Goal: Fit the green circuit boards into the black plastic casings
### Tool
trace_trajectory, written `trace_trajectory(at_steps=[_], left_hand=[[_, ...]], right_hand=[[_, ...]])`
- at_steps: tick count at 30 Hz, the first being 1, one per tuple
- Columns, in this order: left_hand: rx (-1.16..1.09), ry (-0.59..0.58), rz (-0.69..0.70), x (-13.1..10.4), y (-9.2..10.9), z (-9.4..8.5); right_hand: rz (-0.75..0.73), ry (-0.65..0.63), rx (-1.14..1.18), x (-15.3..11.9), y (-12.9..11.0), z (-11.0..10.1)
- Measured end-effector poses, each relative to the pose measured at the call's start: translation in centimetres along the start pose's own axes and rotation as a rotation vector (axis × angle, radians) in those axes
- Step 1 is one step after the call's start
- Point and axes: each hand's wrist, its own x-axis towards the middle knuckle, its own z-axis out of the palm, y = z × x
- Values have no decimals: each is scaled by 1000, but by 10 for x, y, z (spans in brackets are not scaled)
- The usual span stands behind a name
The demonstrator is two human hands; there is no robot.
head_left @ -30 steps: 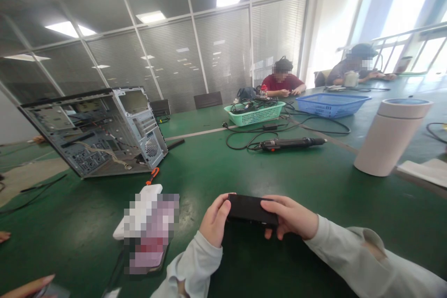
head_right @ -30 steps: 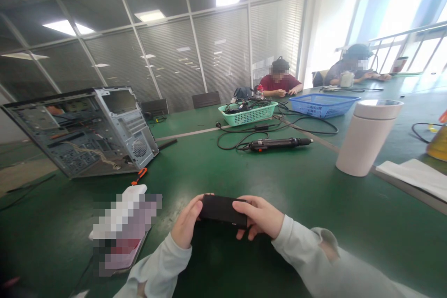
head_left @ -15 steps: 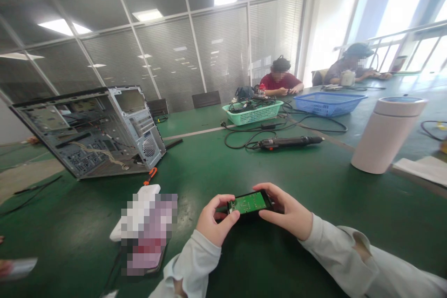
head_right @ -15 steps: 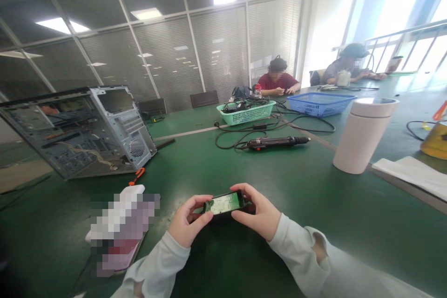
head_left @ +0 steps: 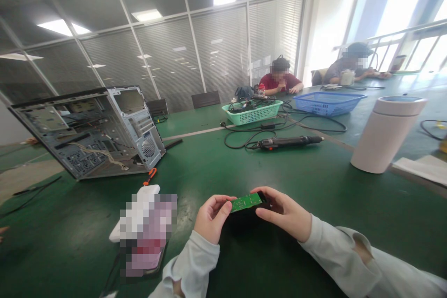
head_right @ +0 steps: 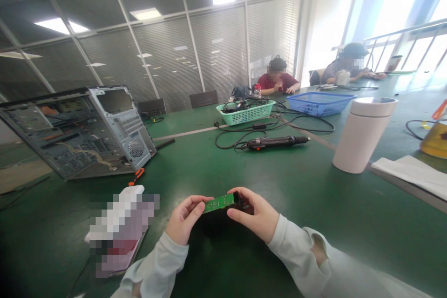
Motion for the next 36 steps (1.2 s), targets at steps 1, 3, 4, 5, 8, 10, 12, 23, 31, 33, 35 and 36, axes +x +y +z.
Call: trace_trajectory(at_steps=[1,3,4,5,8,10,12,23,31,33,35,36], left_hand=[[-13,5,-18,0,0,0],[-10,19,-45,-1,1,1],[11,26,-43,-1,2,2],[46,32,-26,-2,2,2],[145,29,49,-5,2,4],[116,-25,41,-6,0,5],[56,-106,-10,-6,-3,3],[770,-407,162,-11,11,0],[495,-283,43,-3,0,-4],[411,-187,30,0,-4,-6],[327,-74,-33,5,-6,-10],[273,-20,-93,7,-6,-12]], right_hand=[[4,7,7,0,-1,1],[25,20,31,-1,-3,2],[43,23,46,-1,-4,2],[65,25,61,-1,-4,3],[133,19,107,0,-7,2],[172,30,108,1,-8,1],[206,44,80,1,-9,0],[276,40,22,-2,-14,3],[465,10,62,-3,-8,-6],[490,2,94,-1,-9,-9],[512,-28,173,0,-13,-11],[535,-34,237,1,-17,-11]])
